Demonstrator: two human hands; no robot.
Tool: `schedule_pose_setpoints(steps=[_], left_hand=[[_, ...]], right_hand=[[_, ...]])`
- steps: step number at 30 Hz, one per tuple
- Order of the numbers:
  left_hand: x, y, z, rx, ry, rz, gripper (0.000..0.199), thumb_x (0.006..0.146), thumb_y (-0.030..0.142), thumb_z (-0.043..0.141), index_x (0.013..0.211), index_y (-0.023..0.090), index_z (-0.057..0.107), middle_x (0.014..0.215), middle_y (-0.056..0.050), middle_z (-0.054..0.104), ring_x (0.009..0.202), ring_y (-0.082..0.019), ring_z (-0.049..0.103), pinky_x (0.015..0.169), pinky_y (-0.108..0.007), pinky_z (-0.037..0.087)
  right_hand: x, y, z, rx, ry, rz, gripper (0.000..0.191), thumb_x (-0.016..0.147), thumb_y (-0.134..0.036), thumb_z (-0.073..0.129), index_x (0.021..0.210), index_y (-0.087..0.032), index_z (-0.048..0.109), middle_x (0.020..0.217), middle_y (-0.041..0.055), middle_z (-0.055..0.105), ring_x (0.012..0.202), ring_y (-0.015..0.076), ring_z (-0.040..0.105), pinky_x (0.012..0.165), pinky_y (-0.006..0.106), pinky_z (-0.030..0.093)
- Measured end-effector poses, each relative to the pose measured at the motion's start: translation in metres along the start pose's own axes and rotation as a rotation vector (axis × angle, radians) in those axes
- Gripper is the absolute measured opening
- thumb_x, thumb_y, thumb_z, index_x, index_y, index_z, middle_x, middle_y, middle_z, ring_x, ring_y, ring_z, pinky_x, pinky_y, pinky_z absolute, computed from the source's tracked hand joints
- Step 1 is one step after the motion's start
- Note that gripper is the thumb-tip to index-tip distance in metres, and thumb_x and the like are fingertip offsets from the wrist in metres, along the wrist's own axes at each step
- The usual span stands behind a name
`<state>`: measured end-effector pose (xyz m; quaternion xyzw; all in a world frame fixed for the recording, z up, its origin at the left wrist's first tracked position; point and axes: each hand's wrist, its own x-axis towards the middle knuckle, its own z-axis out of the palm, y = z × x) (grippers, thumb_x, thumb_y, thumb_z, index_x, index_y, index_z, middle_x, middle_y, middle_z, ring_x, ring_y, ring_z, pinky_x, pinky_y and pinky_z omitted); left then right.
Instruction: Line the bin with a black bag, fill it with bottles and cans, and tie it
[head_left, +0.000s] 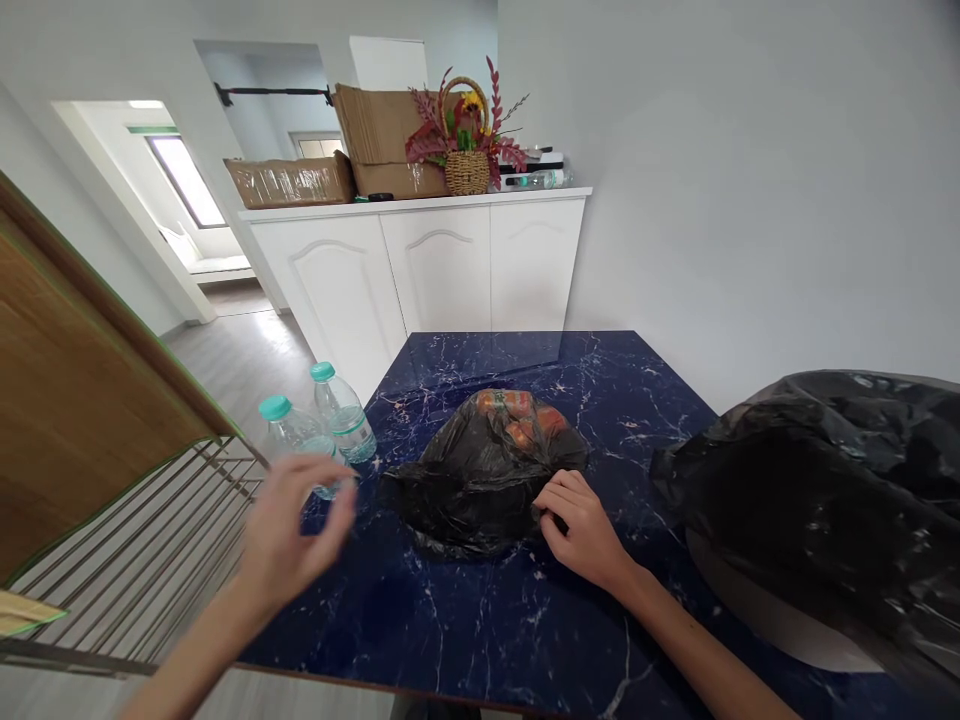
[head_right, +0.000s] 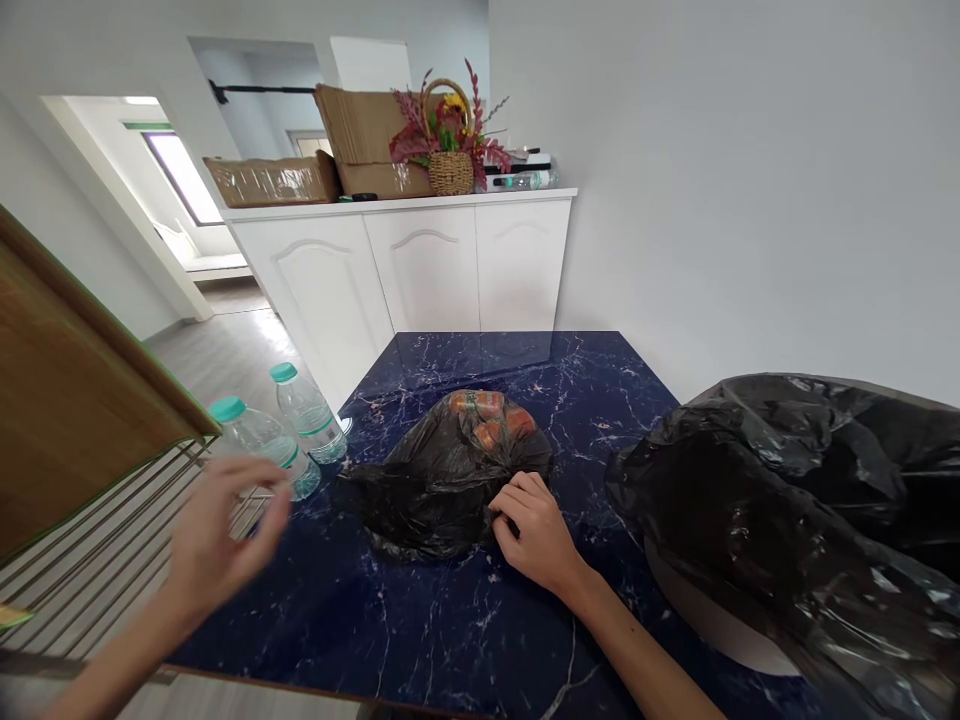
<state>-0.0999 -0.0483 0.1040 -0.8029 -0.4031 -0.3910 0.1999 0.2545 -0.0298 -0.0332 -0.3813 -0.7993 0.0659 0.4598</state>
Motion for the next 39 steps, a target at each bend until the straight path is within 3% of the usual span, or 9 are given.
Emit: schedule_pose_setpoints(steps=[3, 6, 13, 18, 24, 27, 30, 33, 39], left_hand=[[-0.004, 0.046, 0.025, -0.384, -0.502, 0.030, 0.021, 0.108, 0.022, 0.052, 0.126, 0.024, 0.062, 0.121, -0.009, 0.070, 0.114, -0.022, 0.068, 0.101, -0.036, 0.057], [-0.004, 0.073, 0.066, -0.624, -0.703, -0.079, 0.031, 0.113, 0.025, 0.040, 0.138, 0.027, 0.058, 0.135, -0.008, 0.068, 0.127, -0.020, 0.065, 0.113, -0.038, 0.054], [0.017, 0.067, 0.169, -0.383, -0.542, -0.121, 0.037, 0.109, 0.025, 0.041, 0.142, 0.019, 0.056, 0.150, -0.017, 0.058, 0.147, -0.032, 0.049, 0.123, -0.055, 0.043], [0.043, 0.073, 0.203, -0.330, -0.527, -0.168, 0.062, 0.101, 0.036, 0.061, 0.158, 0.019, 0.040, 0.161, -0.019, 0.049, 0.151, -0.036, 0.046, 0.123, -0.057, 0.041], [0.061, 0.088, 0.239, -0.265, -0.558, -0.223, 0.085, 0.083, 0.012, 0.070, 0.160, 0.012, 0.034, 0.153, -0.025, 0.056, 0.138, -0.041, 0.058, 0.113, -0.057, 0.048], [0.064, 0.092, 0.247, -0.241, -0.581, -0.224, 0.090, 0.078, 0.007, 0.071, 0.160, 0.013, 0.033, 0.148, -0.024, 0.062, 0.136, -0.040, 0.062, 0.112, -0.055, 0.049], [0.064, 0.091, 0.240, -0.232, -0.602, -0.207, 0.088, 0.081, 0.012, 0.074, 0.159, 0.016, 0.035, 0.147, -0.021, 0.064, 0.135, -0.037, 0.064, 0.110, -0.049, 0.052], [0.062, 0.084, 0.221, -0.222, -0.620, -0.184, 0.081, 0.088, 0.025, 0.075, 0.159, 0.019, 0.036, 0.151, -0.019, 0.062, 0.134, -0.035, 0.065, 0.105, -0.044, 0.056], [0.051, 0.073, 0.172, -0.131, -0.686, -0.147, 0.086, 0.088, 0.043, 0.079, 0.161, 0.019, 0.039, 0.130, -0.018, 0.075, 0.114, -0.042, 0.073, 0.095, -0.049, 0.058]], right_hand=[[0.000, -0.001, -0.002, -0.007, 0.033, 0.008, 0.024, 0.093, -0.002, 0.046, 0.085, -0.022, 0.057, 0.077, 0.0018, 0.059, 0.081, 0.0203, 0.051, 0.077, 0.037, 0.040], [0.001, -0.002, -0.006, -0.020, 0.064, 0.014, 0.025, 0.096, -0.003, 0.044, 0.088, -0.021, 0.058, 0.080, 0.0022, 0.060, 0.083, 0.0208, 0.051, 0.079, 0.037, 0.040], [0.004, 0.000, -0.009, -0.061, 0.133, 0.022, 0.024, 0.099, -0.004, 0.042, 0.087, -0.022, 0.055, 0.079, 0.0017, 0.055, 0.082, 0.0210, 0.049, 0.080, 0.038, 0.040], [0.006, 0.002, -0.011, -0.088, 0.167, 0.042, 0.025, 0.103, -0.007, 0.038, 0.094, -0.022, 0.056, 0.082, 0.0032, 0.056, 0.083, 0.0224, 0.050, 0.080, 0.039, 0.040], [0.009, -0.002, -0.017, -0.109, 0.118, 0.080, 0.022, 0.107, -0.017, 0.039, 0.105, -0.022, 0.061, 0.091, 0.0043, 0.065, 0.090, 0.0228, 0.055, 0.087, 0.040, 0.043], [0.010, 0.000, -0.016, -0.140, 0.068, 0.107, 0.020, 0.108, -0.022, 0.044, 0.110, -0.021, 0.064, 0.096, 0.0039, 0.070, 0.093, 0.0222, 0.058, 0.092, 0.039, 0.043], [0.009, 0.008, -0.009, -0.205, 0.038, 0.160, 0.020, 0.107, -0.023, 0.048, 0.113, -0.021, 0.068, 0.098, 0.0045, 0.075, 0.092, 0.0229, 0.061, 0.095, 0.041, 0.041], [0.006, 0.017, -0.001, -0.282, 0.019, 0.224, 0.022, 0.107, -0.023, 0.050, 0.117, -0.019, 0.069, 0.100, 0.0072, 0.078, 0.093, 0.0255, 0.064, 0.095, 0.043, 0.040], [-0.004, 0.028, 0.011, -0.387, -0.018, 0.314, 0.032, 0.107, -0.025, 0.049, 0.134, -0.013, 0.062, 0.104, 0.0135, 0.078, 0.099, 0.0310, 0.067, 0.096, 0.046, 0.041]])
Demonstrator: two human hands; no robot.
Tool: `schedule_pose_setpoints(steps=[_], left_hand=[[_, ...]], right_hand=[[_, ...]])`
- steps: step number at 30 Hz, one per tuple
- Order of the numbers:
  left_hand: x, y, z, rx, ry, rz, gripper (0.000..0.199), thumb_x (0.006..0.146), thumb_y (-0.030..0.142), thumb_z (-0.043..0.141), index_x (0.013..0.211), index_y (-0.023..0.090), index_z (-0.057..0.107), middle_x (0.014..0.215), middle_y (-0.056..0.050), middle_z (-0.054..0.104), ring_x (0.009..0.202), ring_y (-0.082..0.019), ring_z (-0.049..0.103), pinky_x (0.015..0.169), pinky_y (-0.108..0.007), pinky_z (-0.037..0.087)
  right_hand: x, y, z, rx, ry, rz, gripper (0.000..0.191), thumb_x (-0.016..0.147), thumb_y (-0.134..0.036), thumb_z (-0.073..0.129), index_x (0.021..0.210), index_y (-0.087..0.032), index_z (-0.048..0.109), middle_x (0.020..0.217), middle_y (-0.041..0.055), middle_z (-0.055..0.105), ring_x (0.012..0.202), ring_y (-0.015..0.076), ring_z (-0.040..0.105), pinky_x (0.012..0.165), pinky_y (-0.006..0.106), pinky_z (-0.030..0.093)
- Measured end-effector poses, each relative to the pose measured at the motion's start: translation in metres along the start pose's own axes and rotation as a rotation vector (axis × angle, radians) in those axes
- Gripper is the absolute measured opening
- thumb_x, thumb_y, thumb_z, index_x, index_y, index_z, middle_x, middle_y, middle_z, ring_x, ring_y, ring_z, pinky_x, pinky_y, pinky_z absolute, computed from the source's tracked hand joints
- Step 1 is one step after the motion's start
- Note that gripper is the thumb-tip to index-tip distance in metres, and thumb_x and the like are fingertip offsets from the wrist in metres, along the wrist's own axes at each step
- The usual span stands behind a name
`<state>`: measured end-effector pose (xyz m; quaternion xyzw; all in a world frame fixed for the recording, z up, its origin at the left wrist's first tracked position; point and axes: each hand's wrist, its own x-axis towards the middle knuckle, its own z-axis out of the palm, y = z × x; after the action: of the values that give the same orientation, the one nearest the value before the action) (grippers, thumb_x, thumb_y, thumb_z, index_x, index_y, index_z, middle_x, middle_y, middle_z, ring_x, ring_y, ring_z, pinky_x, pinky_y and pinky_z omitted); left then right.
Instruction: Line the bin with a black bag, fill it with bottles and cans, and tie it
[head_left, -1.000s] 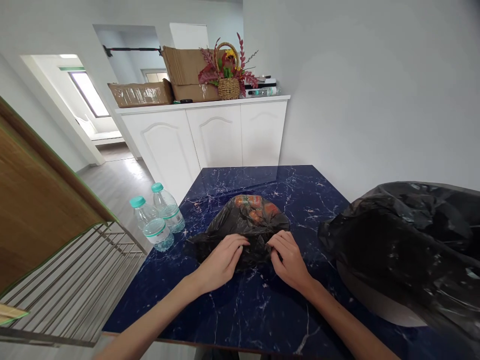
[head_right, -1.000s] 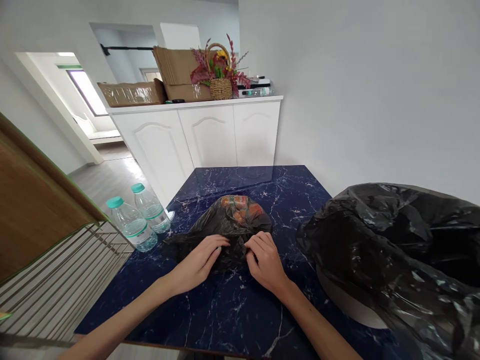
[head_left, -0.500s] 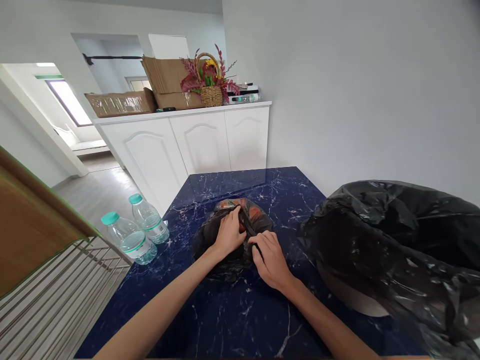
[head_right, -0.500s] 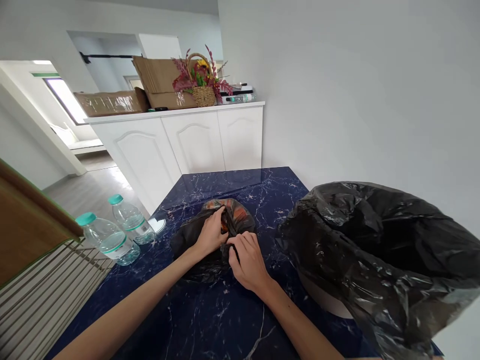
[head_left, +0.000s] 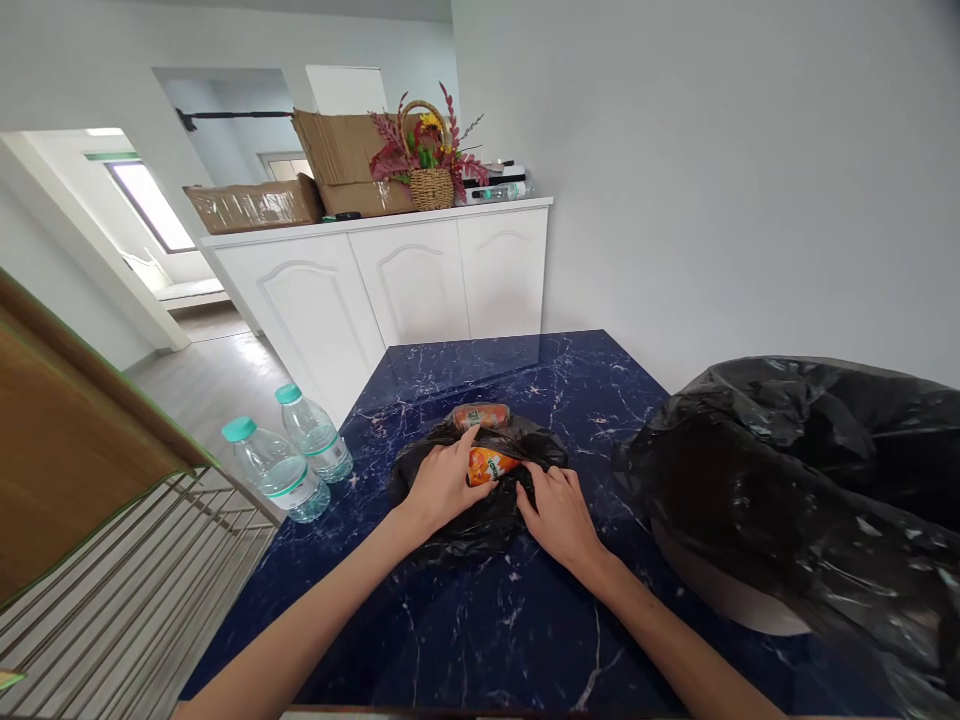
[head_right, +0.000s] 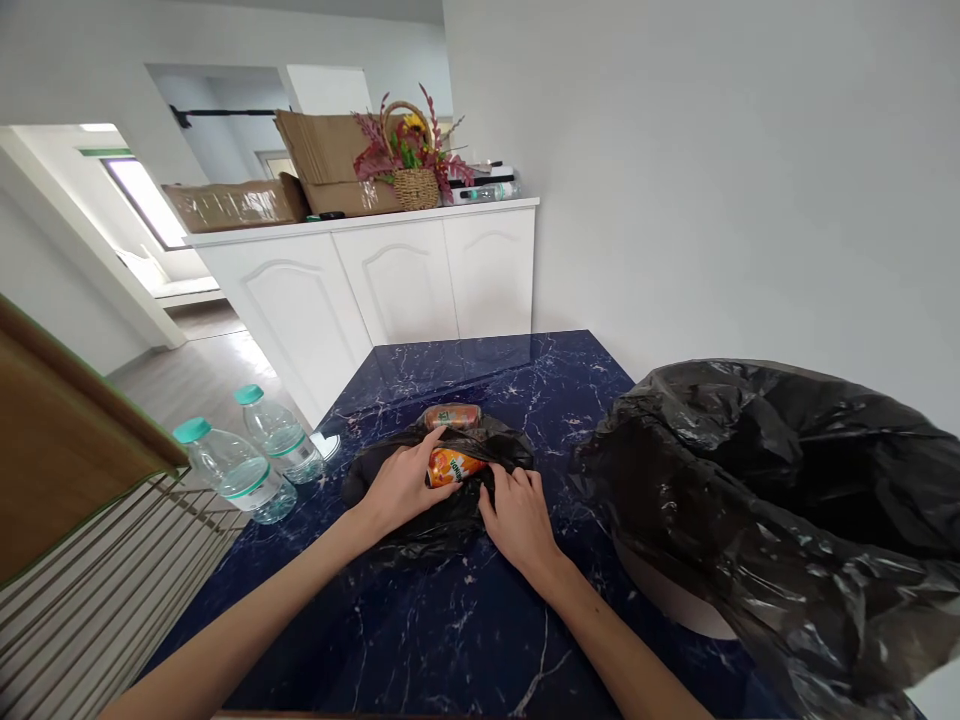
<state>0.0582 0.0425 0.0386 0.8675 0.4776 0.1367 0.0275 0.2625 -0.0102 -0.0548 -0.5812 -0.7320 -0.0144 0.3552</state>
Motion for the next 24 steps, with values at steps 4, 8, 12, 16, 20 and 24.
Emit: schedule_pose_setpoints(steps=[4, 8, 12, 16, 20, 24], left_hand=[[-0.030, 0.003, -0.018, 0.041, -0.039, 0.014, 0.089, 0.085, 0.043, 0.082, 0.160, 0.019, 0.042, 0.127, -0.018, 0.076, 0.117, -0.042, 0.072, 0.098, -0.050, 0.057], [-0.065, 0.006, -0.040, -0.075, -0.035, 0.054, 0.090, 0.085, 0.042, 0.083, 0.161, 0.024, 0.040, 0.141, -0.016, 0.071, 0.119, -0.038, 0.073, 0.098, -0.047, 0.059], [-0.112, 0.000, -0.072, -0.196, 0.050, 0.024, 0.078, 0.089, 0.045, 0.078, 0.157, 0.031, 0.041, 0.143, -0.008, 0.071, 0.108, -0.028, 0.079, 0.087, -0.035, 0.063], [-0.167, -0.026, -0.102, -0.130, 0.212, -0.131, 0.068, 0.092, 0.055, 0.070, 0.152, 0.033, 0.046, 0.123, -0.004, 0.080, 0.087, -0.026, 0.081, 0.076, -0.034, 0.063], [-0.215, -0.065, -0.121, -0.005, 0.320, -0.348, 0.066, 0.089, 0.063, 0.068, 0.145, 0.034, 0.050, 0.116, -0.004, 0.082, 0.087, -0.029, 0.081, 0.076, -0.036, 0.062], [-0.242, -0.092, -0.127, 0.031, 0.363, -0.581, 0.075, 0.082, 0.069, 0.068, 0.144, 0.033, 0.047, 0.111, -0.003, 0.082, 0.099, -0.034, 0.080, 0.081, -0.039, 0.061]], right_hand=[[-0.005, 0.004, 0.004, -0.023, -0.024, 0.027, 0.036, 0.106, -0.028, 0.048, 0.137, -0.013, 0.058, 0.097, 0.0132, 0.075, 0.096, 0.0312, 0.068, 0.093, 0.045, 0.043], [-0.008, 0.007, 0.005, -0.017, -0.043, 0.056, 0.038, 0.106, -0.032, 0.047, 0.138, -0.013, 0.056, 0.091, 0.0104, 0.073, 0.092, 0.0299, 0.068, 0.093, 0.045, 0.045], [-0.010, 0.008, 0.005, 0.002, -0.061, 0.065, 0.035, 0.107, -0.034, 0.045, 0.134, -0.016, 0.057, 0.089, 0.0083, 0.072, 0.092, 0.0294, 0.069, 0.094, 0.045, 0.045], [-0.012, 0.009, 0.006, 0.026, -0.079, 0.072, 0.034, 0.108, -0.039, 0.044, 0.131, -0.018, 0.058, 0.084, 0.0063, 0.069, 0.087, 0.0285, 0.070, 0.094, 0.046, 0.046], [-0.013, 0.009, 0.006, 0.044, -0.090, 0.074, 0.034, 0.108, -0.040, 0.044, 0.132, -0.018, 0.056, 0.082, 0.0052, 0.068, 0.087, 0.0288, 0.070, 0.094, 0.047, 0.046], [-0.015, 0.009, 0.007, 0.054, -0.095, 0.067, 0.034, 0.107, -0.039, 0.044, 0.133, -0.019, 0.055, 0.083, 0.0050, 0.068, 0.086, 0.0286, 0.070, 0.093, 0.048, 0.047]])
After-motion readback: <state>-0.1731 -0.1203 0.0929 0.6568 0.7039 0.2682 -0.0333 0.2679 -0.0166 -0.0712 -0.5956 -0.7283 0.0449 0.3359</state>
